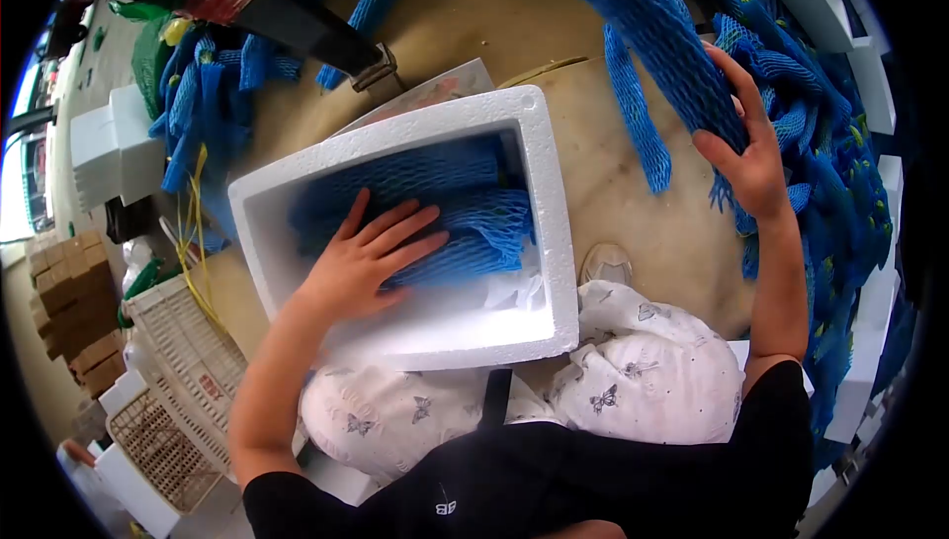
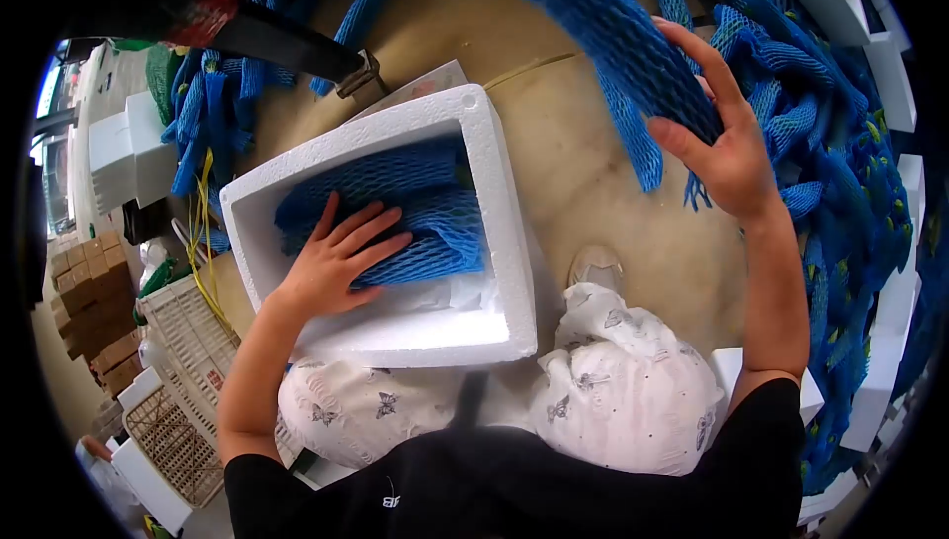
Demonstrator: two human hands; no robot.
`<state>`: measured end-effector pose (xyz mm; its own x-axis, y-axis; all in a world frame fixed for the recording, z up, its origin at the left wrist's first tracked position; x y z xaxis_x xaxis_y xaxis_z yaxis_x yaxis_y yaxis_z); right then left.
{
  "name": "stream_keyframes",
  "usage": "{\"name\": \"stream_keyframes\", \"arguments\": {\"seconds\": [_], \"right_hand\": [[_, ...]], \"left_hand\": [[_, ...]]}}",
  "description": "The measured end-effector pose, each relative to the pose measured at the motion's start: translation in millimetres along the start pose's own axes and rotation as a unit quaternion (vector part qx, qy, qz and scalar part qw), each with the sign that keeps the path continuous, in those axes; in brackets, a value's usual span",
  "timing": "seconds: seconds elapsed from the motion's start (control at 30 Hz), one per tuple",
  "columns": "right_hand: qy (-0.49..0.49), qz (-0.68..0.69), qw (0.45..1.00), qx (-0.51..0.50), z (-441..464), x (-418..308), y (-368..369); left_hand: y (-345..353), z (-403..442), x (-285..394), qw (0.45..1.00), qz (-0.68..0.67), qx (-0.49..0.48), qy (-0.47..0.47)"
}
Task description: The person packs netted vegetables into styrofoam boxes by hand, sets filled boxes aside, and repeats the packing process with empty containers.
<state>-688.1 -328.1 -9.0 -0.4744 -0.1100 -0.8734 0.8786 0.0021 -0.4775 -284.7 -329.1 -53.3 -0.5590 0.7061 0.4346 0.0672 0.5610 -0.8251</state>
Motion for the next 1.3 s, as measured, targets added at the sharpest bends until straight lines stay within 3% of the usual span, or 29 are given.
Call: {"name": "stream_keyframes", "arguments": {"seconds": [0.03,0.1,0.13,0.2,0.37,0.4,0.47,0.53,0.6,0.67,0.7,0.77,0.8,0.87,0.93,1.0,1.07,1.13,1.23,1.3], "right_hand": [[-0.035,0.030,0.992,-0.115,0.9,-40.8,-1.7],[-0.060,-0.093,0.943,-0.313,-3.3,-109.2,13.5],[-0.066,-0.178,0.896,-0.401,-3.9,-129.5,33.6],[-0.096,-0.274,0.795,-0.533,-2.2,-138.4,89.7],[-0.157,-0.180,0.827,-0.509,-42.6,-89.2,253.0],[-0.140,-0.192,0.823,-0.515,-42.0,-87.8,252.7],[-0.210,-0.193,0.844,-0.455,-49.0,-80.7,233.5],[-0.393,-0.225,0.865,-0.214,-54.2,-91.5,203.4],[-0.381,-0.124,0.889,-0.223,-32.9,-94.1,157.7],[-0.290,-0.168,0.942,0.006,-8.8,-49.1,98.0],[-0.210,-0.258,0.941,0.065,1.7,-5.5,70.7],[0.008,-0.380,0.908,0.176,16.7,93.0,14.2],[0.157,-0.450,0.861,0.178,20.1,152.4,-10.0],[0.388,-0.390,0.818,0.169,30.6,243.6,-49.0],[0.481,-0.310,0.807,0.147,42.5,289.7,-44.1],[0.492,-0.378,0.773,0.131,61.5,271.1,-18.4],[0.398,-0.447,0.793,0.114,62.5,265.0,-7.1],[0.404,-0.485,0.770,0.097,61.1,263.4,-8.2],[0.481,-0.346,0.805,0.026,70.5,268.4,-40.0],[0.400,-0.133,0.905,0.060,52.1,264.7,-37.8]], "left_hand": [[-3.8,0.6,-2.2,1.000,-0.022,-0.004,0.004],[-2.1,0.2,-9.7,0.993,-0.100,-0.047,-0.029],[3.1,4.3,-15.7,0.996,-0.068,0.007,0.051],[-14.4,5.7,-7.4,0.996,-0.081,-0.036,0.025],[-8.3,5.2,-9.8,0.995,-0.064,0.004,0.074],[-7.2,2.6,-8.7,0.996,-0.076,-0.005,0.051],[-6.8,4.5,-4.1,0.997,-0.074,-0.001,0.026],[-11.6,4.6,2.6,0.994,-0.108,-0.007,0.013],[-21.0,1.7,19.9,0.983,-0.180,0.029,-0.011],[-21.7,8.0,53.7,0.991,-0.124,0.010,0.054],[10.3,11.2,50.4,0.991,-0.059,-0.058,0.109],[16.0,27.1,52.5,0.990,0.004,-0.116,0.084],[15.2,30.3,54.8,0.987,0.011,-0.139,0.080],[16.7,29.2,55.0,0.982,0.010,-0.180,0.056],[21.4,27.3,53.2,0.981,0.030,-0.184,0.044],[22.8,25.2,51.8,0.980,0.038,-0.189,0.040],[20.6,27.8,50.4,0.977,0.051,-0.202,0.048],[21.6,27.1,51.0,0.980,0.034,-0.192,0.043],[22.2,25.0,49.0,0.982,0.029,-0.181,0.041],[17.6,29.0,50.4,0.985,0.017,-0.166,0.036]]}}
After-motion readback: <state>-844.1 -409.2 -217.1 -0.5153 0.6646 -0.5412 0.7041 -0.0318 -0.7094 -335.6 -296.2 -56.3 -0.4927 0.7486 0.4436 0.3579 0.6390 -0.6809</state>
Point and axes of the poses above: each hand's wrist, its own z-axis towards the middle knuckle, its own y-axis out of the palm, x = y × z, the point moved 3 cm from there along z, towards the middle knuckle, and after that the axes turned 6 degrees about -z, right-handed, at the moved point
